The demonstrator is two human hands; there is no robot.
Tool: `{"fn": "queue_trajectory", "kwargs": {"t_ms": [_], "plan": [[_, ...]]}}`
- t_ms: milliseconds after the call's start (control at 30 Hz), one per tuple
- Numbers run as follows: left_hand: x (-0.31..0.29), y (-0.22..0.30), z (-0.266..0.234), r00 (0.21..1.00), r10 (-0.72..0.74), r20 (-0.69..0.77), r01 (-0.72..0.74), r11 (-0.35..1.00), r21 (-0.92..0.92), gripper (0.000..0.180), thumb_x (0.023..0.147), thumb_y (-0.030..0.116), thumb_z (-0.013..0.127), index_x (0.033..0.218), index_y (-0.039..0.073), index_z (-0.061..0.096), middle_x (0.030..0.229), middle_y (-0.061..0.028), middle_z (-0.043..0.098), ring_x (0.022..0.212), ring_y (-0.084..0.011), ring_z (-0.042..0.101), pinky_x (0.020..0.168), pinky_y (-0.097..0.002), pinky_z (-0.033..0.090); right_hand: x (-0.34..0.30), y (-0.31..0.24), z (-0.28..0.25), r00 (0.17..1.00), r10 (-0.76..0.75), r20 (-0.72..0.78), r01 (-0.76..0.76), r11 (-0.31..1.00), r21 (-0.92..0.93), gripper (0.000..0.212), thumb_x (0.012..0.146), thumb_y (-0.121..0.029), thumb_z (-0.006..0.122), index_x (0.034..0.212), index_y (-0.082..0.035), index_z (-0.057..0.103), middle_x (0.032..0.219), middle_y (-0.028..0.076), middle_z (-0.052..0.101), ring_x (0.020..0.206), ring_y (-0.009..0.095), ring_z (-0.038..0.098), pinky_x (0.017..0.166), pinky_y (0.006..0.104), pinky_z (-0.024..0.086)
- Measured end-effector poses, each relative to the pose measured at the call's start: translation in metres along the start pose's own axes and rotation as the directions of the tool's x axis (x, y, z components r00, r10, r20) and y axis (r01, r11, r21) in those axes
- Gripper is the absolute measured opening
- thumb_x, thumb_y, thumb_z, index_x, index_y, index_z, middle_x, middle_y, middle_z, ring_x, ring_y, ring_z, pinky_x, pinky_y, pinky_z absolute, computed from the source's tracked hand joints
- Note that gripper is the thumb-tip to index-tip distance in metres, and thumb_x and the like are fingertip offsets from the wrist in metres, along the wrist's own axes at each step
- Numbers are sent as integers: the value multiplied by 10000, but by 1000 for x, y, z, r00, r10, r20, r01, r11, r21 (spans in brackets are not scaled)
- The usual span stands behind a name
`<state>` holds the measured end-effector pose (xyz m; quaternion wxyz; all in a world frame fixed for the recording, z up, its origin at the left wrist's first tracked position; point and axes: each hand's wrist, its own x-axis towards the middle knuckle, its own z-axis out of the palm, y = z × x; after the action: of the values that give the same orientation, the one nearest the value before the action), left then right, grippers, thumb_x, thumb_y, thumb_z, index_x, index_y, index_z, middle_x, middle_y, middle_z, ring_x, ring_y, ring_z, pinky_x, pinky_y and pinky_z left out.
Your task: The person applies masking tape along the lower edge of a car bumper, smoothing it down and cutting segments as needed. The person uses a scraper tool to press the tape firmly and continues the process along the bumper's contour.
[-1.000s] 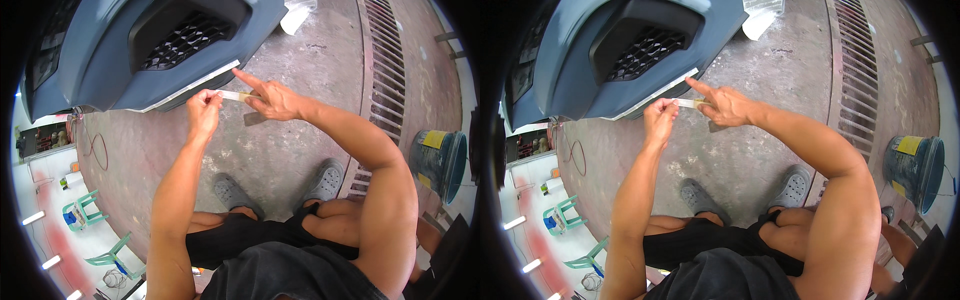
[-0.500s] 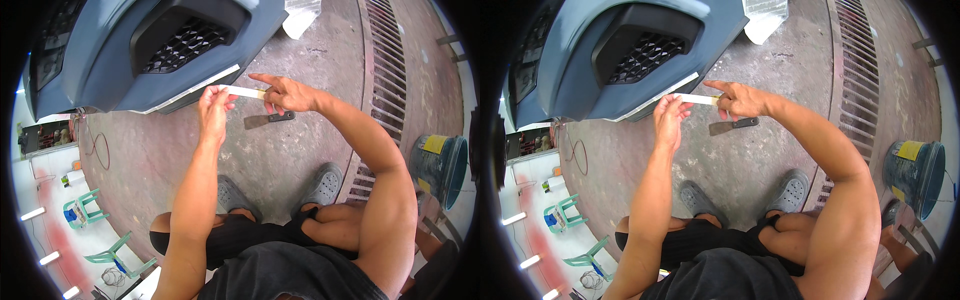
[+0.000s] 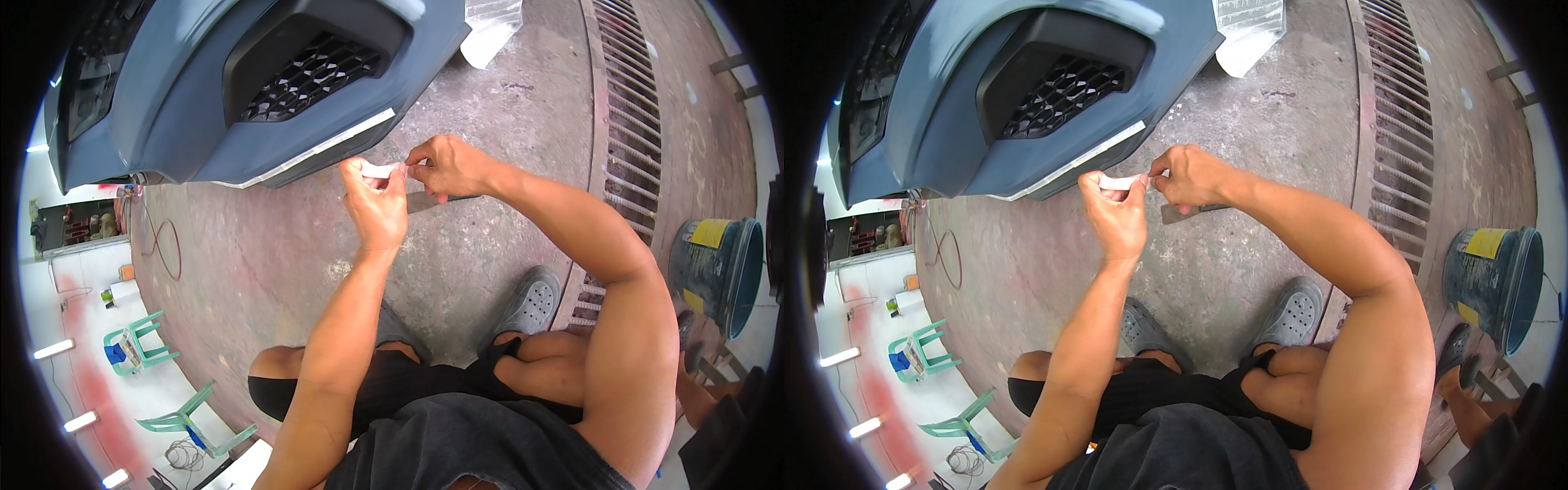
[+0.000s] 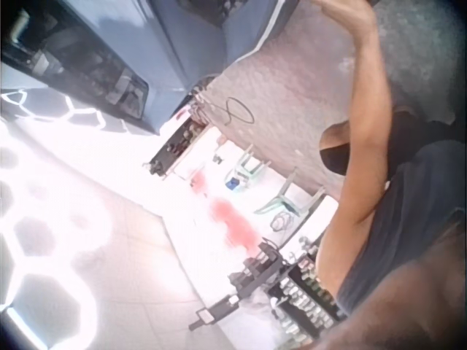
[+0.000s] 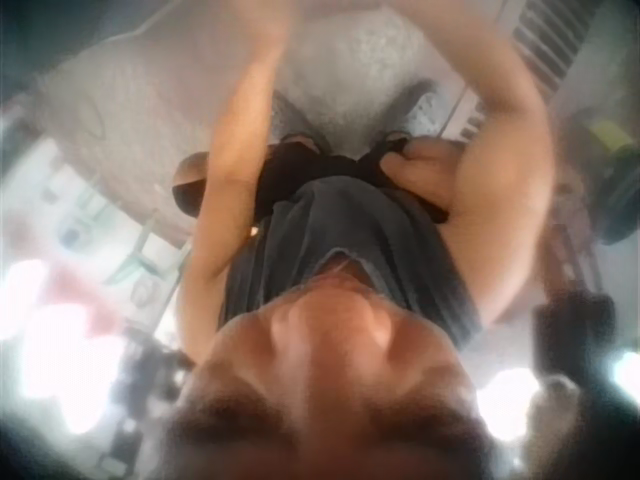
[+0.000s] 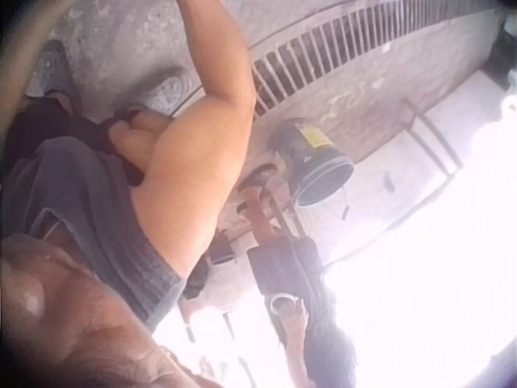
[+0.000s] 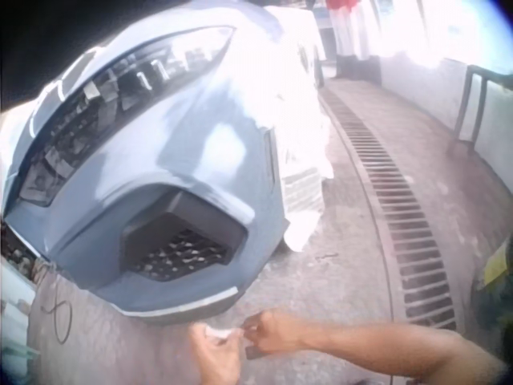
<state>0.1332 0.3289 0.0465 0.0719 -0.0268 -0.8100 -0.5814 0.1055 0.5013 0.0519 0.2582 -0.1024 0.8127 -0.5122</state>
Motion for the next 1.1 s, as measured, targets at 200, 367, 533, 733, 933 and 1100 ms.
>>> {"fn": "queue_trajectory", "kwargs": {"t_ms": [200,367,533,733,933,1100], "plan": [[11,-43,9,982,130,-137,-127,991,31,484,851,-91,765,1107,40,376,1003,-138,640,888,-166,679,730,-282,569,4,11,17,942,-216,-258,118,930,-348,246,905,-171,603,943,19,755,802,269,719,795,379,750,781,482,596],[30,-52,-27,898,-313,-308,273,947,-168,472,870,-61,754,1180,38,412,1102,-165,681,922,-228,707,768,-345,579,-23,5,26,978,-139,-157,58,899,-434,161,831,-160,654,874,-17,717,897,240,735,920,408,729,810,498,590],[28,-21,5,964,-266,2,223,803,-552,531,941,44,697,1325,122,338,1227,-213,664,1054,-377,722,861,-436,566,0,83,6,848,386,-364,-133,819,559,368,993,-172,624,1338,-45,632,877,92,716,712,156,626,654,348,530],[27,-9,19,971,-228,78,230,785,-575,351,1013,104,594,1282,151,373,1330,-183,615,1220,-325,643,999,-421,473,19,60,20,894,227,-386,129,695,707,221,958,-275,745,1061,-82,769,901,-14,679,781,99,532,721,257,434],[24,-18,33,969,-227,97,240,776,-583,302,1038,90,547,1270,113,356,1272,-194,625,1213,-292,629,1026,-448,492,30,45,27,882,198,-428,216,636,741,221,909,-263,795,949,-47,763,812,-10,659,771,96,531,707,266,433],[26,-22,32,952,-274,133,295,718,-631,262,1049,121,553,1243,106,378,1266,-175,613,1214,-298,632,999,-430,495,41,50,29,847,252,-468,251,586,771,154,863,-192,793,869,-48,741,753,0,631,718,85,517,645,263,421]]}}
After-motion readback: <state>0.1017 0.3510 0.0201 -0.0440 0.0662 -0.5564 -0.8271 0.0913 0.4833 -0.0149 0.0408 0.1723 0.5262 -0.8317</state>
